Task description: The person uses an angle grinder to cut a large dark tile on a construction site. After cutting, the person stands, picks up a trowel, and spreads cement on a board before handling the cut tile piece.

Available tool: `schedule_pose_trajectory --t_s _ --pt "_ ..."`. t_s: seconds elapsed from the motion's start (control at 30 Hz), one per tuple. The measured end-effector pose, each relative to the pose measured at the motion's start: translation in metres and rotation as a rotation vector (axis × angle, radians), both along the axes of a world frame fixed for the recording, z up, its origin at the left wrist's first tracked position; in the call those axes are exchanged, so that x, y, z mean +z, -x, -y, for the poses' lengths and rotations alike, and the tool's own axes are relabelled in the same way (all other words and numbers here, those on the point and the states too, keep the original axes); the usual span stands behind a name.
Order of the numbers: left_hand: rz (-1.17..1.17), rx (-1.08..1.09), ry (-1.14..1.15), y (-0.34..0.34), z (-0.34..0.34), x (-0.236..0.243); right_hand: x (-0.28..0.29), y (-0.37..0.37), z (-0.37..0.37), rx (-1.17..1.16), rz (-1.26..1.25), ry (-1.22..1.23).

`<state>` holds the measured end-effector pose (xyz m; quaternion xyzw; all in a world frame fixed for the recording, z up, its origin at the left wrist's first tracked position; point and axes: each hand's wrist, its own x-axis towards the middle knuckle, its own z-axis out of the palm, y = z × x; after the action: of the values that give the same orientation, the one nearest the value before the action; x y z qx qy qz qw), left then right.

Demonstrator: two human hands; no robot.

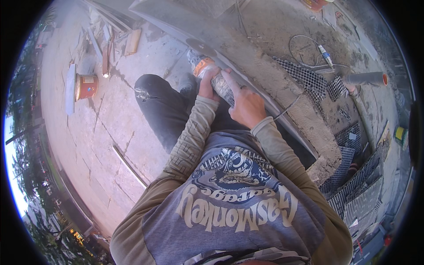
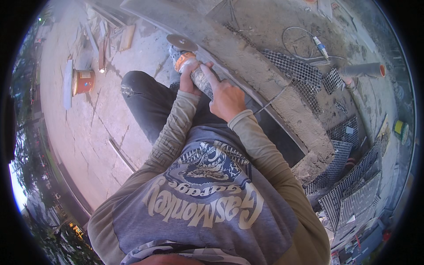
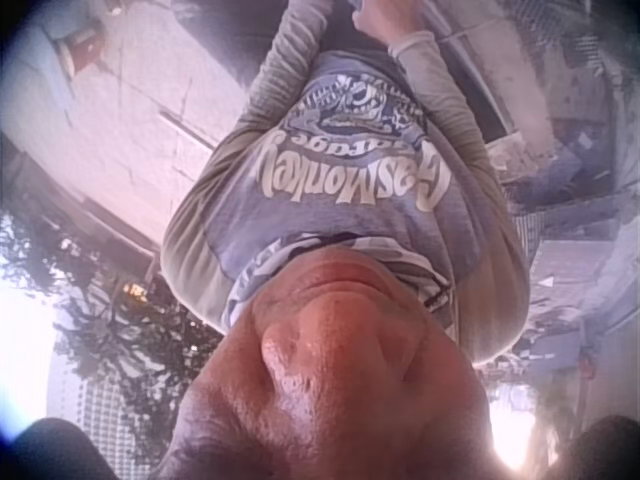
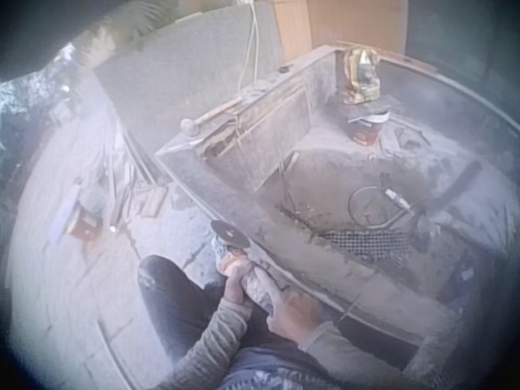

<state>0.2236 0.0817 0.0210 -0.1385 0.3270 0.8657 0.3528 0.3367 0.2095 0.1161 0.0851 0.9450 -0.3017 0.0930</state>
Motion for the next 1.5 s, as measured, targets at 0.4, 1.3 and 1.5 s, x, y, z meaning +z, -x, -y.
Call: schedule_pose_trajectory --t_s 0.4,1.3,1.5 --pt "-0.041 0.020 0.023 -0.008 -0.003 -0.002 0.001 -0.008 -0.005 0.008 -0.033 0.037" --pt "-0.059 0.027 0.054 -0.005 -0.006 -0.011 -0.009 -0.006 -0.005 -0.015 -0.027 0.030" --pt "-0.047 0.007 0.014 -0.019 -0.008 -0.006 -0.004 -0.019 -0.007 -0.017 -0.026 0.039"
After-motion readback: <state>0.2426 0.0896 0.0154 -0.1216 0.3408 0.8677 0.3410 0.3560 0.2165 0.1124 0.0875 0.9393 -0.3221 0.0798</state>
